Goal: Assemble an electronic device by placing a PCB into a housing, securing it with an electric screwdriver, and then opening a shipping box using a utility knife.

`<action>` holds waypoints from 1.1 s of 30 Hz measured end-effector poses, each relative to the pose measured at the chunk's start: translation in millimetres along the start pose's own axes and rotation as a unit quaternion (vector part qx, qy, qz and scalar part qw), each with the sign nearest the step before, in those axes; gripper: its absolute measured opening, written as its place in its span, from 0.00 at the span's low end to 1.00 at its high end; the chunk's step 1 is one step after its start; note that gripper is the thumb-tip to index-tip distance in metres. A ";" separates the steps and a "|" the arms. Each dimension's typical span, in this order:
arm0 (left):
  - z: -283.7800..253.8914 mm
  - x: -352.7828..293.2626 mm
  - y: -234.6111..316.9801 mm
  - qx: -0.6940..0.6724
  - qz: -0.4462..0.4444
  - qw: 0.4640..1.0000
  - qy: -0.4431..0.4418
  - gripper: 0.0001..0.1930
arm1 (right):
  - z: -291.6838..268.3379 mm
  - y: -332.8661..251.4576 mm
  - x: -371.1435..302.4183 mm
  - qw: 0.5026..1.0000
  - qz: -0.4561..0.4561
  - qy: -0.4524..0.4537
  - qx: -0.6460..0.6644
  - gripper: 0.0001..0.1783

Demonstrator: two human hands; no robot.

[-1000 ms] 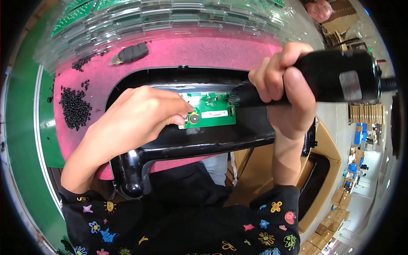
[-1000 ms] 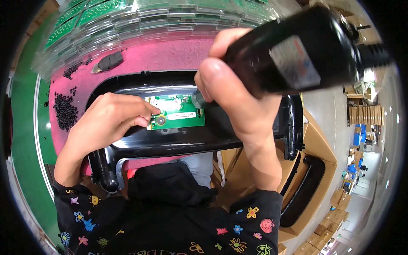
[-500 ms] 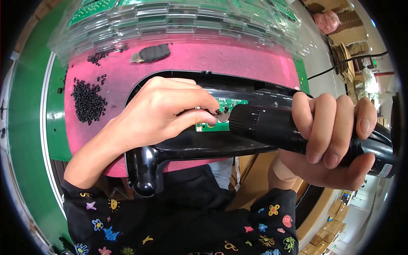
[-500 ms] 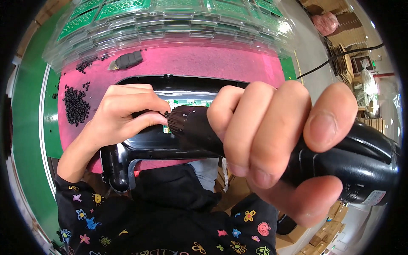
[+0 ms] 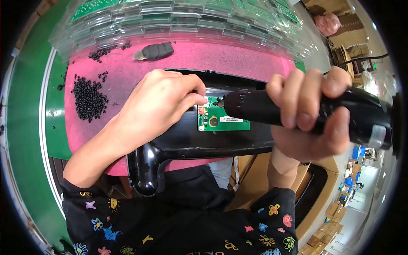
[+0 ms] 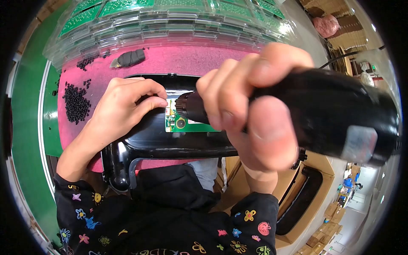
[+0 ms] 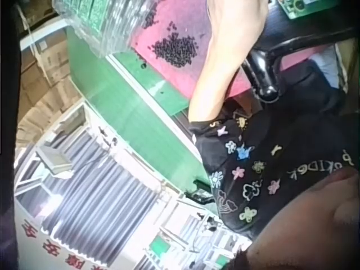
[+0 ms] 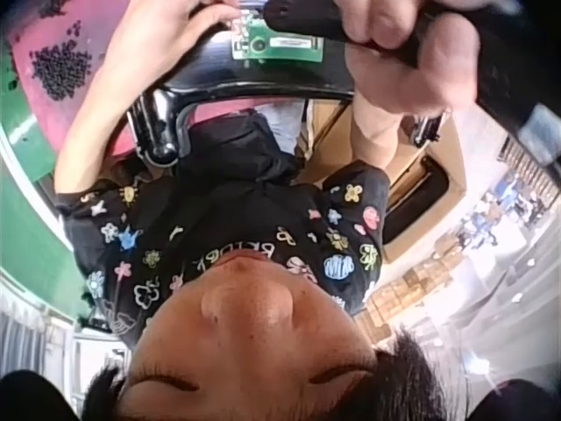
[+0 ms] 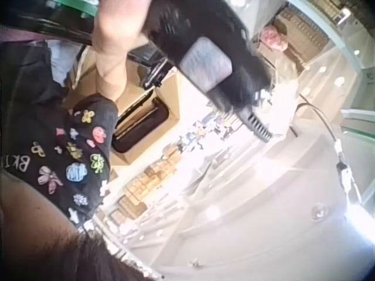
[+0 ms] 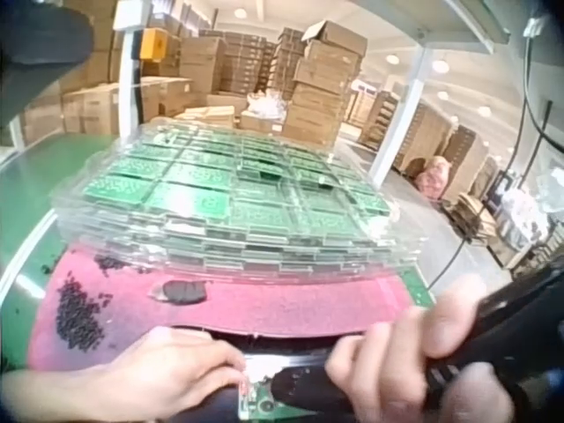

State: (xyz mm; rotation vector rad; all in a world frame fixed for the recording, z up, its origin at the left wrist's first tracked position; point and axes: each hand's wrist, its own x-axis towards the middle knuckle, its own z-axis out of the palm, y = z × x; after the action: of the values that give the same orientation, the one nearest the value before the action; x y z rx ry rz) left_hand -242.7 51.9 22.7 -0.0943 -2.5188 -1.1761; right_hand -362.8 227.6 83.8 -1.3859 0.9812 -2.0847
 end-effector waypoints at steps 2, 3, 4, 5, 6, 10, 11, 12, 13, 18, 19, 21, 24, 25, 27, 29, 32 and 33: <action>3.0 -1.4 -3.7 0.015 0.016 1.000 0.002 0.06 | 11.9 7.2 -2.5 0.995 0.023 0.078 -0.056 0.15; 3.8 -1.9 -4.8 0.030 0.032 0.999 0.004 0.05 | 12.3 9.7 -2.4 0.994 0.032 0.076 -0.074 0.14; 3.7 -2.3 -4.1 0.029 0.032 0.999 0.004 0.05 | 11.4 12.6 -3.0 0.992 0.042 0.074 -0.091 0.14; 3.8 -2.8 -2.5 0.013 0.016 1.000 -0.001 0.05 | 9.2 15.7 -4.5 0.992 0.046 0.068 -0.096 0.14; 3.6 -3.3 -1.4 -0.003 0.000 1.000 -0.005 0.05 | 9.1 17.3 -5.3 0.992 0.047 0.067 -0.095 0.14; 1.6 -4.4 -1.2 0.011 0.017 1.000 0.001 0.05 | 10.3 20.8 -3.9 0.991 0.064 0.062 -0.095 0.14; 0.8 -5.1 -1.0 0.008 0.011 1.000 -0.012 0.04 | 10.8 21.7 -3.0 0.990 0.067 0.055 -0.113 0.14; 0.3 -5.8 -1.2 0.005 0.006 1.000 -0.025 0.03 | 11.3 22.4 -2.1 0.988 0.070 0.048 -0.130 0.15; 0.7 -6.3 -1.6 0.003 0.004 1.000 -0.025 0.03 | 11.7 22.2 -1.1 0.988 0.072 0.048 -0.130 0.15; -1.0 -7.5 10.4 0.118 -0.043 0.991 -0.055 0.07 | 14.2 24.7 5.5 0.984 0.078 0.014 -0.160 0.17; -0.5 -8.8 12.1 0.118 -0.046 0.990 -0.055 0.07 | 13.4 26.0 6.4 0.984 0.080 0.012 -0.158 0.17; -0.1 -9.8 13.6 0.186 -0.020 0.981 -0.058 0.08 | 11.1 28.5 8.4 0.984 0.085 0.002 -0.160 0.17; 1.5 -14.1 7.3 0.176 -0.005 0.983 -0.043 0.05 | 8.8 32.9 11.4 0.981 0.091 -0.014 -0.168 0.17; 1.9 -15.9 3.3 0.174 -0.004 0.984 -0.042 0.05 | 8.5 34.4 12.4 0.980 0.093 -0.020 -0.172 0.17; 2.0 -15.9 -1.5 0.132 0.030 0.990 -0.028 0.04 | 5.8 34.8 13.2 0.980 0.092 -0.029 -0.177 0.17; -2.0 -13.9 1.0 0.113 -0.006 0.992 -0.061 0.05 | 3.1 34.8 13.0 0.979 0.089 -0.035 -0.179 0.18; -2.9 -11.3 1.2 0.086 -0.017 0.993 -0.081 0.05 | 2.5 33.8 11.7 0.977 0.079 -0.054 -0.190 0.18; -2.1 -10.0 0.6 0.079 0.008 0.995 -0.068 0.04 | 5.7 34.8 11.8 0.980 0.080 -0.053 -0.176 0.18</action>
State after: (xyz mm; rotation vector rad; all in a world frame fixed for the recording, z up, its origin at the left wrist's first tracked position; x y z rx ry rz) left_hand -232.6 51.6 20.9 -0.1597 -2.7136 -0.9915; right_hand -362.8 195.2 65.7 -1.5097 1.4169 -1.7591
